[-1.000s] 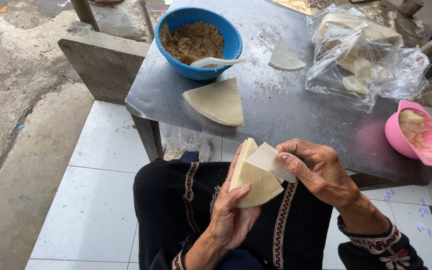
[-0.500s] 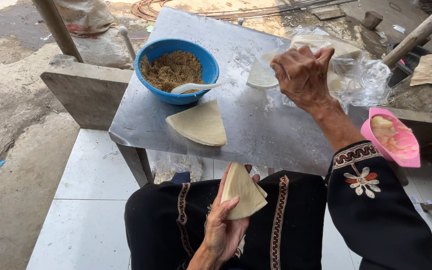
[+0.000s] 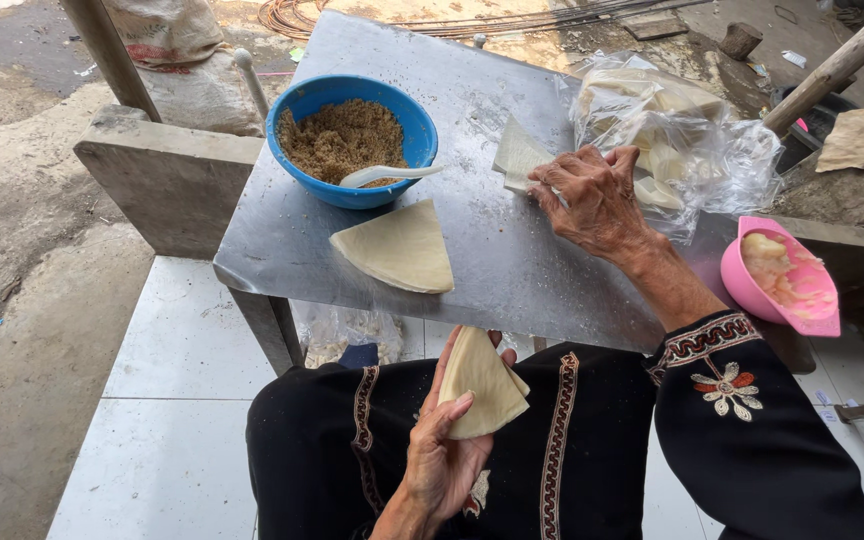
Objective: The person places a spoonful of brown filling onto a thin wrapper, folds it into a cone, and seals the edges. They repeat this process with multiple wrappers, stacking the finished cones on the table.
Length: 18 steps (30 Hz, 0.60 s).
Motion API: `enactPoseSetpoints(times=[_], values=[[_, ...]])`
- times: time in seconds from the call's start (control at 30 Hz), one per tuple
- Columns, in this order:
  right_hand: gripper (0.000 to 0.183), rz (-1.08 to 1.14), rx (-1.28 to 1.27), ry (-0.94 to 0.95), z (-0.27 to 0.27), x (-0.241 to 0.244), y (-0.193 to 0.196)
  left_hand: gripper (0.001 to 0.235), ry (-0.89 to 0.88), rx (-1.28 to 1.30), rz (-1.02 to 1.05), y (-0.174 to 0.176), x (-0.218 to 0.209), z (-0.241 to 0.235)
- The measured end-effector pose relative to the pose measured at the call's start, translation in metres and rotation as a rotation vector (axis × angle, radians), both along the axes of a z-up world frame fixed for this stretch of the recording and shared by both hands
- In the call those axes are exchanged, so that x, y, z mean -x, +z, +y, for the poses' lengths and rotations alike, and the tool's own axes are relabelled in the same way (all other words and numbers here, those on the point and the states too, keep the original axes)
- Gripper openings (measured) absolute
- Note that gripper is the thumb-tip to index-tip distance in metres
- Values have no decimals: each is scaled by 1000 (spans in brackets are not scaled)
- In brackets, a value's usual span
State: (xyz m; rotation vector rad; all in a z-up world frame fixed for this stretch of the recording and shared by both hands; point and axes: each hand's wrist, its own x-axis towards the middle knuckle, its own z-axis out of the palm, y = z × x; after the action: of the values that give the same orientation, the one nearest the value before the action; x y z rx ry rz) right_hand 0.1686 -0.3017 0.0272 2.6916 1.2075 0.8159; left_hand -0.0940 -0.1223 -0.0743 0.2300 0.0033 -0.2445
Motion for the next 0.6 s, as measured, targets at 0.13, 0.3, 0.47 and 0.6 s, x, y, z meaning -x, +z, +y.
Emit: enactPoseSetpoints(times=[0.13, 0.3, 0.47, 0.6], values=[[28, -44, -32, 18, 8, 21, 20, 96, 26, 44, -20, 0, -1, 1], [16, 277, -208, 211, 11, 118, 39, 83, 59, 187, -123, -7, -2, 6], [28, 373, -69, 404, 38, 205, 8, 77, 63, 271, -169, -10, 3, 9], [33, 303, -56, 391, 46, 213, -3, 75, 46, 296, -232, -8, 6, 11]])
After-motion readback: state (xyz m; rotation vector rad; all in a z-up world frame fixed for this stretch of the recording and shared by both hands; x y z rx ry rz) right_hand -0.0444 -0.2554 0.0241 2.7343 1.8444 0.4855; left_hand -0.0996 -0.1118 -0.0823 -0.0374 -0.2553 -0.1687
